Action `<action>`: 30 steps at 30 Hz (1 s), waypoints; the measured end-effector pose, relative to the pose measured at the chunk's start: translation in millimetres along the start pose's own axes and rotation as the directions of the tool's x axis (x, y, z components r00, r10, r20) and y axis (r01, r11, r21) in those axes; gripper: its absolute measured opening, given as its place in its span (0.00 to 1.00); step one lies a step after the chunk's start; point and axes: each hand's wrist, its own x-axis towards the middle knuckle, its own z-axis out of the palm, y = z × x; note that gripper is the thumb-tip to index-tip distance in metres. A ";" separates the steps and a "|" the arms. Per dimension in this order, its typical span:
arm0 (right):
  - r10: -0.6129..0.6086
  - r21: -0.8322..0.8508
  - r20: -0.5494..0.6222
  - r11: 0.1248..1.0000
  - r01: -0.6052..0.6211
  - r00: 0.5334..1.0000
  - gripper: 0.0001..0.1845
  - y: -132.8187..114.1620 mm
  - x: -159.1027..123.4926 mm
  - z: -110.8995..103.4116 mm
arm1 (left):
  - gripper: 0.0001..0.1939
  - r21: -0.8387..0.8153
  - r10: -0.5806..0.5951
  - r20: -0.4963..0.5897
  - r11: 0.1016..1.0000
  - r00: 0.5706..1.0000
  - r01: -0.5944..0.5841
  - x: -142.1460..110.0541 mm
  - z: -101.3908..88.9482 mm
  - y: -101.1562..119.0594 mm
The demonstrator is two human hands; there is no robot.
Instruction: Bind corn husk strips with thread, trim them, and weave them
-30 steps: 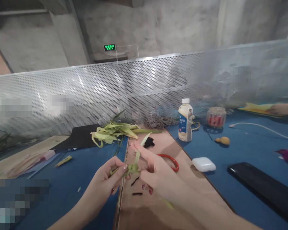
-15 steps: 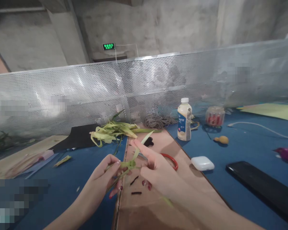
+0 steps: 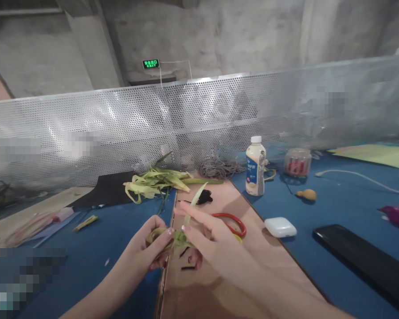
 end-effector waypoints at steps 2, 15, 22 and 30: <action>0.001 -0.001 -0.021 1.000 -0.001 1.000 0.25 2.0 1.1 3.4 | 0.14 0.010 0.032 0.036 0.999 0.999 -0.033 0.1 -0.5 -2.4; 0.080 0.209 -0.070 0.976 -0.064 0.994 0.20 7.3 4.6 9.5 | 0.18 0.156 0.026 0.102 0.987 0.994 -0.042 -2.3 0.7 0.6; -0.048 0.105 -0.163 0.992 0.066 0.986 0.18 5.8 1.5 10.1 | 0.17 0.050 -0.025 0.104 0.999 0.994 0.020 -7.2 5.8 4.1; -0.224 -0.011 -0.219 0.974 0.227 0.950 0.17 20.3 2.6 10.8 | 0.15 -0.026 -0.100 0.062 0.994 0.993 0.102 -10.8 11.6 10.2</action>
